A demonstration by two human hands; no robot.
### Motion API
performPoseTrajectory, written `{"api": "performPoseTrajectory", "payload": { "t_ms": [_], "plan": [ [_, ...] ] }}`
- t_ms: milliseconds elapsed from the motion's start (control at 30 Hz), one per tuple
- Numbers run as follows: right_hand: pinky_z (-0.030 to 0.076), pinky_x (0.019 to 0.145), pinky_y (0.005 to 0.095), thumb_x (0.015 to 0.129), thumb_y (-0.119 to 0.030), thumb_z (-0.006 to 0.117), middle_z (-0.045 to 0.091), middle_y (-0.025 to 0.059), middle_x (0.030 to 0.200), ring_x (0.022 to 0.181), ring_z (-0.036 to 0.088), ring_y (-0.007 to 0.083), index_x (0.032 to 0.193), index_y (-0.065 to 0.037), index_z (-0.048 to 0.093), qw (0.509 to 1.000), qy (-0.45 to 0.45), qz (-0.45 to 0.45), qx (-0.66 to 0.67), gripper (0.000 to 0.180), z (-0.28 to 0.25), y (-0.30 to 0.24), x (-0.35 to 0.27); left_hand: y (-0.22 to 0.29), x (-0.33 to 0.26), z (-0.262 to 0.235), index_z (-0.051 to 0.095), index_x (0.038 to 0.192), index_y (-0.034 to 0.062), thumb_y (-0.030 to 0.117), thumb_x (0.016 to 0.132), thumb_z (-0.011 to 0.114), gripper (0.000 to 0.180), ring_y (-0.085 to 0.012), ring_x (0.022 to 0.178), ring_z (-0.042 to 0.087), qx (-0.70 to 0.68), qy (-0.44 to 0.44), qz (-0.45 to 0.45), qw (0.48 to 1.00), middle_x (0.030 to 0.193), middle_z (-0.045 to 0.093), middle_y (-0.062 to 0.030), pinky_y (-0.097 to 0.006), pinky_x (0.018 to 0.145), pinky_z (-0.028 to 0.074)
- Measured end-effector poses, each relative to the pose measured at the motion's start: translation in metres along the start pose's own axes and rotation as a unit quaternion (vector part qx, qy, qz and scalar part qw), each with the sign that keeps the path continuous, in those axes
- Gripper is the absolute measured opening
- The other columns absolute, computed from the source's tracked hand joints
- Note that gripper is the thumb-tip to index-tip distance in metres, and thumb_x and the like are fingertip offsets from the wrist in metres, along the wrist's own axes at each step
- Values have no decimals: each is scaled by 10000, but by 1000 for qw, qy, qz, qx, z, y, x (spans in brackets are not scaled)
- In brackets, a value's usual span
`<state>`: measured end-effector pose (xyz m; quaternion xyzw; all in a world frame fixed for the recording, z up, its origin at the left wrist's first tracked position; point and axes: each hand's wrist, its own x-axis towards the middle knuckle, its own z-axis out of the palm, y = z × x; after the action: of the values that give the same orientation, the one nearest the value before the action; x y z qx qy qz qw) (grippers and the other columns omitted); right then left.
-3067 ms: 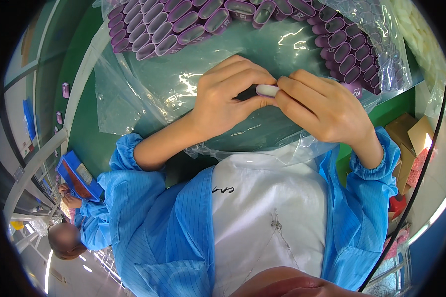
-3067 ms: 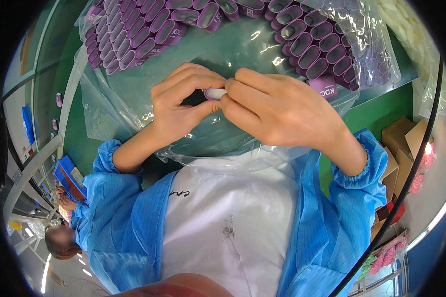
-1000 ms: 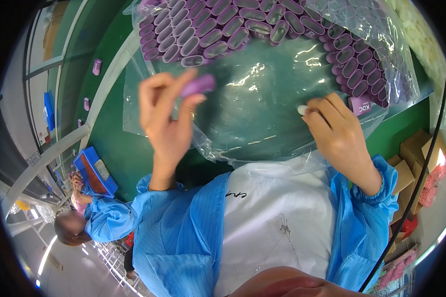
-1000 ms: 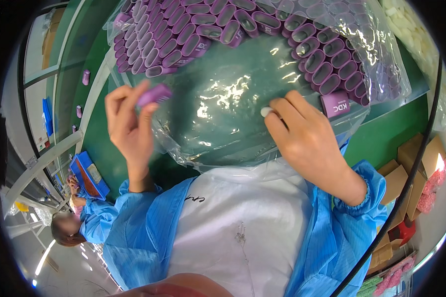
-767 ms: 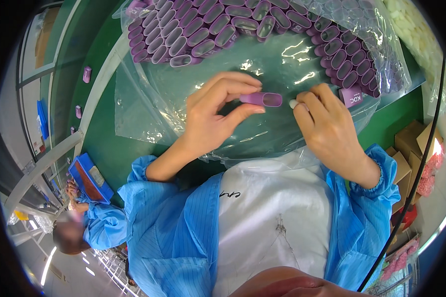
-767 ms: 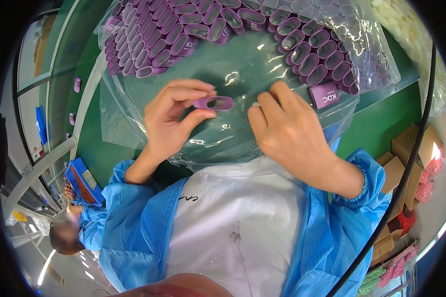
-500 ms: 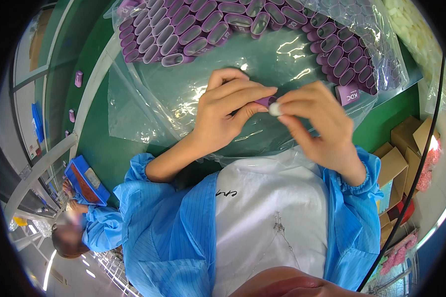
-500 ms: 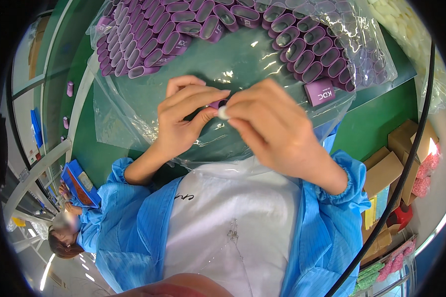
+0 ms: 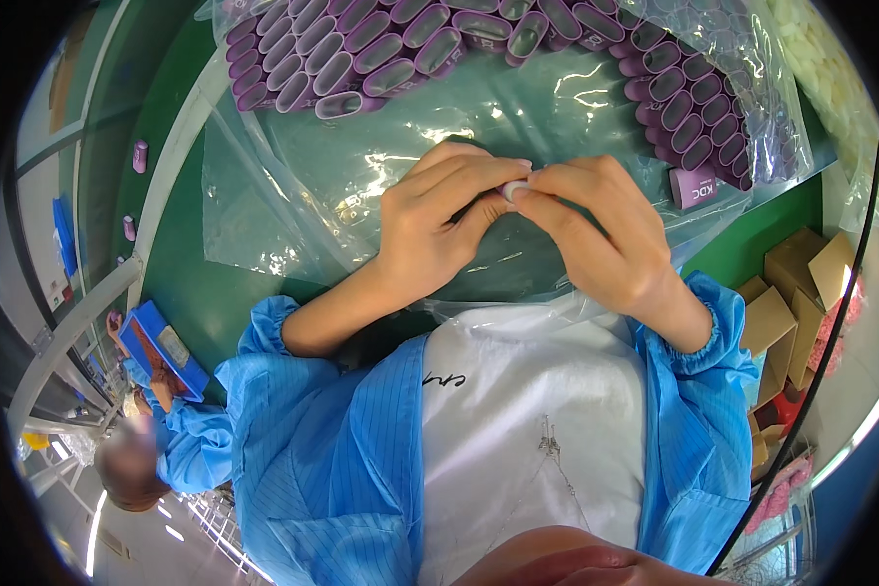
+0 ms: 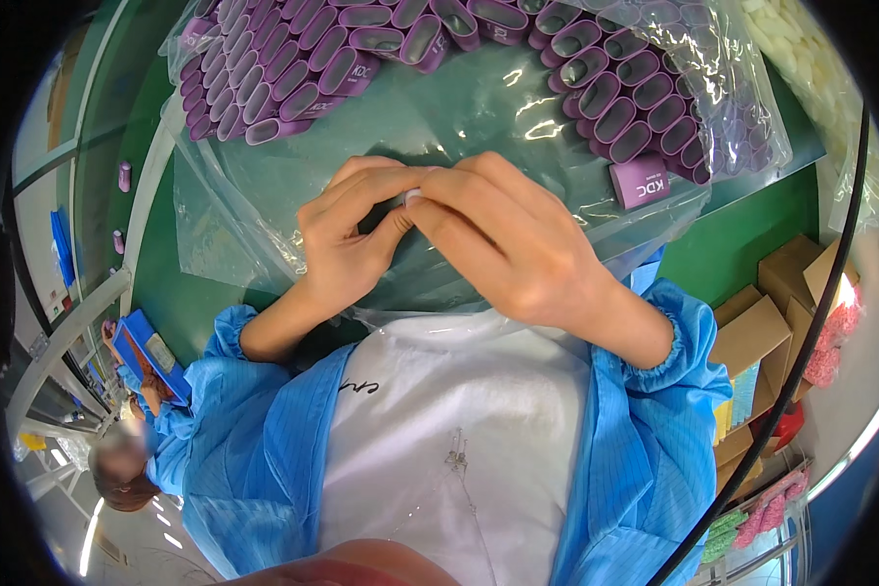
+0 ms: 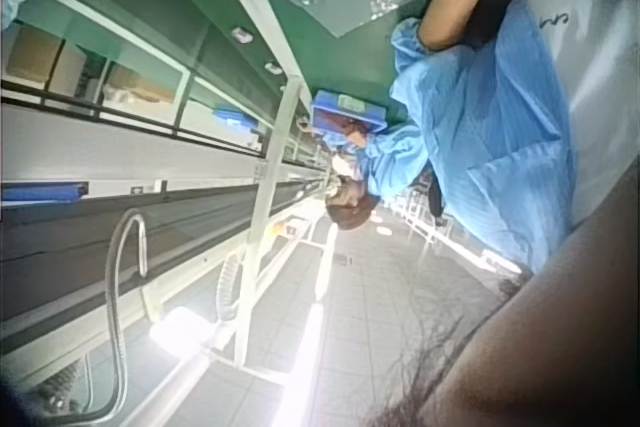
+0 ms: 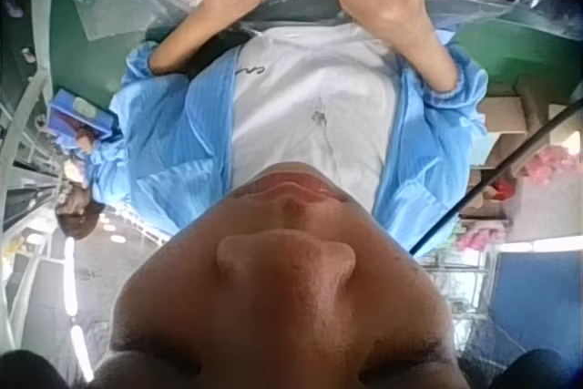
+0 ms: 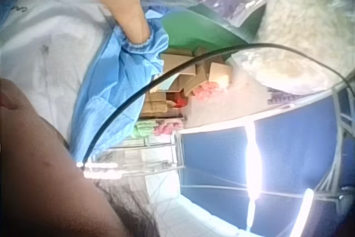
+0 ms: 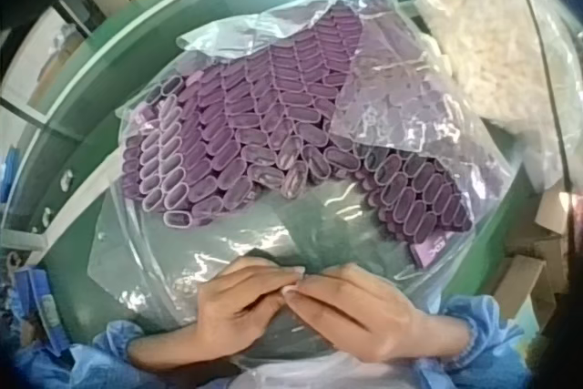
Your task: The person repeatedly picks up small purple plastic cases and white cylindrical inserts from a green table. They insert the white cylinders into the purple cases and place the assembled units into a clear plastic bag. The process is continuous and repetitive throughout the clip.
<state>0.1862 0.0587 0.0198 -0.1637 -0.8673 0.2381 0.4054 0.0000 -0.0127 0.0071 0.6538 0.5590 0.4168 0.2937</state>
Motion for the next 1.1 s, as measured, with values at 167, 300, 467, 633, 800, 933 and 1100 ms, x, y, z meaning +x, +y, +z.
{"api": "performPoseTrajectory", "payload": {
  "t_ms": [167, 300, 467, 633, 800, 933, 1100],
  "plan": [
    [539, 596, 354, 634, 6, 725, 647, 195, 973, 733, 614, 291, 933, 112, 668, 1000, -16, 6, 6, 323, -13, 1, -4, -3, -2, 1, 765, 1081, 45, -78, 738, 768, 364, -230, 970, 658, 9, -4, 4, 1000, 1072, 768, -52, -312, 777, 555],
    [539, 584, 342, 629, 0, 726, 642, 194, 956, 740, 620, 289, 919, 120, 664, 999, -26, -15, -30, 320, -13, 2, -8, -2, -2, 3, 773, 1085, 67, -68, 726, 780, 383, -227, 990, 636, 16, -12, -1, 1000, 1073, 770, -36, -308, 802, 552],
    [543, 574, 329, 625, -17, 724, 636, 190, 950, 739, 624, 287, 915, 124, 658, 995, -74, -50, -48, 329, -15, 4, 0, -2, -1, 2, 776, 1084, 75, -51, 727, 790, 378, -236, 988, 634, 26, -17, 1, 1000, 1058, 774, -36, -317, 826, 547],
    [525, 540, 310, 635, -11, 720, 636, 180, 959, 730, 622, 255, 947, 119, 657, 989, -94, -105, -49, 344, -22, 12, -4, -2, -1, 1, 774, 1082, 73, -22, 727, 807, 369, -238, 989, 633, 27, -18, 5, 999, 1053, 774, -39, -318, 824, 546],
    [515, 525, 299, 678, -16, 727, 637, 175, 978, 707, 624, 242, 959, 106, 666, 996, -58, -64, -21, 312, -13, 16, -15, -3, 0, 1, 772, 1071, 69, -14, 729, 811, 354, -238, 981, 635, 31, -22, 10, 999, 1051, 770, -35, -324, 818, 544],
    [512, 520, 297, 715, -12, 731, 637, 175, 976, 694, 624, 237, 971, 97, 672, 998, -46, -47, -17, 285, -15, 14, -13, 2, 3, 0, 766, 1073, 53, -25, 735, 803, 349, -244, 981, 638, 40, -25, 10, 999, 1036, 765, -36, -330, 820, 540],
    [571, 626, 379, 736, 76, 760, 694, 229, 989, 758, 688, 328, 1005, 106, 679, 998, -23, -36, 39, 282, -43, 12, -5, 14, 1, -19, 744, 1087, 21, -33, 788, 776, 305, -266, 1006, 639, 37, -30, -6, 999, 1057, 750, -75, -362, 907, 509]
  ]
}}
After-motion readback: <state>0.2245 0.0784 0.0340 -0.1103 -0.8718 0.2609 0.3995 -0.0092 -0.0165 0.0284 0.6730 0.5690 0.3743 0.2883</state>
